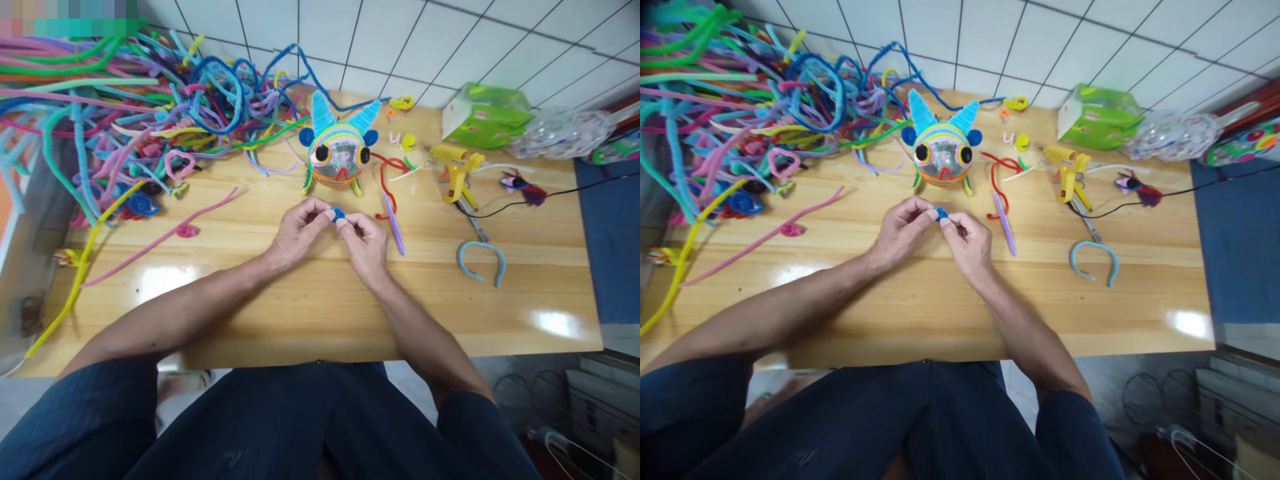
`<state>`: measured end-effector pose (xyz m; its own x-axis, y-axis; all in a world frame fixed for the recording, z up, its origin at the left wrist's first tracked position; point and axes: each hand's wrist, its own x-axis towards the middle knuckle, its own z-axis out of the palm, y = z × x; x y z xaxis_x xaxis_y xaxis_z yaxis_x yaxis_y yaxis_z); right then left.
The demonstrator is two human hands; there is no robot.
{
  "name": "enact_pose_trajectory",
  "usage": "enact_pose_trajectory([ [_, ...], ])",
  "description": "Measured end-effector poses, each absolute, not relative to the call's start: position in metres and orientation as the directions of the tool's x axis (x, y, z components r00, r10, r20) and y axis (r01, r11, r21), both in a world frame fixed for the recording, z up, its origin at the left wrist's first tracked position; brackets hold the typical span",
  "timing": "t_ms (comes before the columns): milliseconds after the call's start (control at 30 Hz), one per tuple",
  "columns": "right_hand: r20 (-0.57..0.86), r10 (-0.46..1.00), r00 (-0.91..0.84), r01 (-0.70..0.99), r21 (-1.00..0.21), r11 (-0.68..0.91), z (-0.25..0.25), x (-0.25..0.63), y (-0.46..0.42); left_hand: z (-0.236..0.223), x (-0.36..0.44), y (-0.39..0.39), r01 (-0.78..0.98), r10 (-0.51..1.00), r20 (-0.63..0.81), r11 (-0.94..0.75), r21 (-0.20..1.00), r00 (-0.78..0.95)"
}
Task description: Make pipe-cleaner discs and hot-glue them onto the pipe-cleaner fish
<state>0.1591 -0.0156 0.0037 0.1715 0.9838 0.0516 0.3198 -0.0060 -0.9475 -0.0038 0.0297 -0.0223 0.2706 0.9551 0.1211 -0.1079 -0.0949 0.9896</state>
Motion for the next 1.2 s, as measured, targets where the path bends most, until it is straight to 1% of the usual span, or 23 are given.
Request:
enact_pose_trajectory([
  [133, 0.039, 0.982, 0.186, 0.269, -0.963, -0.012, -0.001, 0.160, -0.015, -0.023, -0.003, 0.029, -0.103, 0.957, 0.120, -0.095, 0.990, 0.265],
  [267, 0.057, 0.977, 0.207, 0.256, -0.967, 0.002, -0.004, 0.160, -0.015, -0.022, -0.003, 0.029, -0.102, 0.952, 0.143, -0.119, 0.988, 0.271],
  [467, 0.053, 0.976, 0.211, 0.239, -0.971, 0.001, -0.006, 0.160, -0.013, -0.022, -0.005, 0.031, -0.007, 0.950, 0.179, -0.183, 0.983, 0.257],
  [567, 0.073, 0.977, 0.200, 0.238, -0.971, 0.024, -0.005, 0.161, -0.013, -0.023, -0.005, 0.032, -0.049, 0.947, 0.165, -0.158, 0.986, 0.274],
  [767, 0.138, 0.974, 0.178, 0.287, -0.954, 0.082, -0.005, 0.162, -0.014, -0.024, -0.004, 0.034, -0.136, 0.945, 0.165, -0.131, 0.982, 0.282],
  [900, 0.144, 0.973, 0.180, 0.286, -0.954, 0.088, -0.006, 0.162, -0.014, -0.024, -0.004, 0.036, -0.195, 0.938, 0.170, -0.114, 0.974, 0.303],
  [1067, 0.139, 0.972, 0.191, 0.285, -0.955, 0.081, -0.008, 0.164, -0.015, -0.025, -0.004, 0.036, -0.189, 0.931, 0.193, -0.139, 0.972, 0.309],
  [1200, 0.128, 0.972, 0.198, 0.237, -0.968, 0.080, -0.014, 0.163, -0.015, -0.025, -0.004, 0.033, -0.169, 0.935, 0.197, -0.152, 0.974, 0.296],
])
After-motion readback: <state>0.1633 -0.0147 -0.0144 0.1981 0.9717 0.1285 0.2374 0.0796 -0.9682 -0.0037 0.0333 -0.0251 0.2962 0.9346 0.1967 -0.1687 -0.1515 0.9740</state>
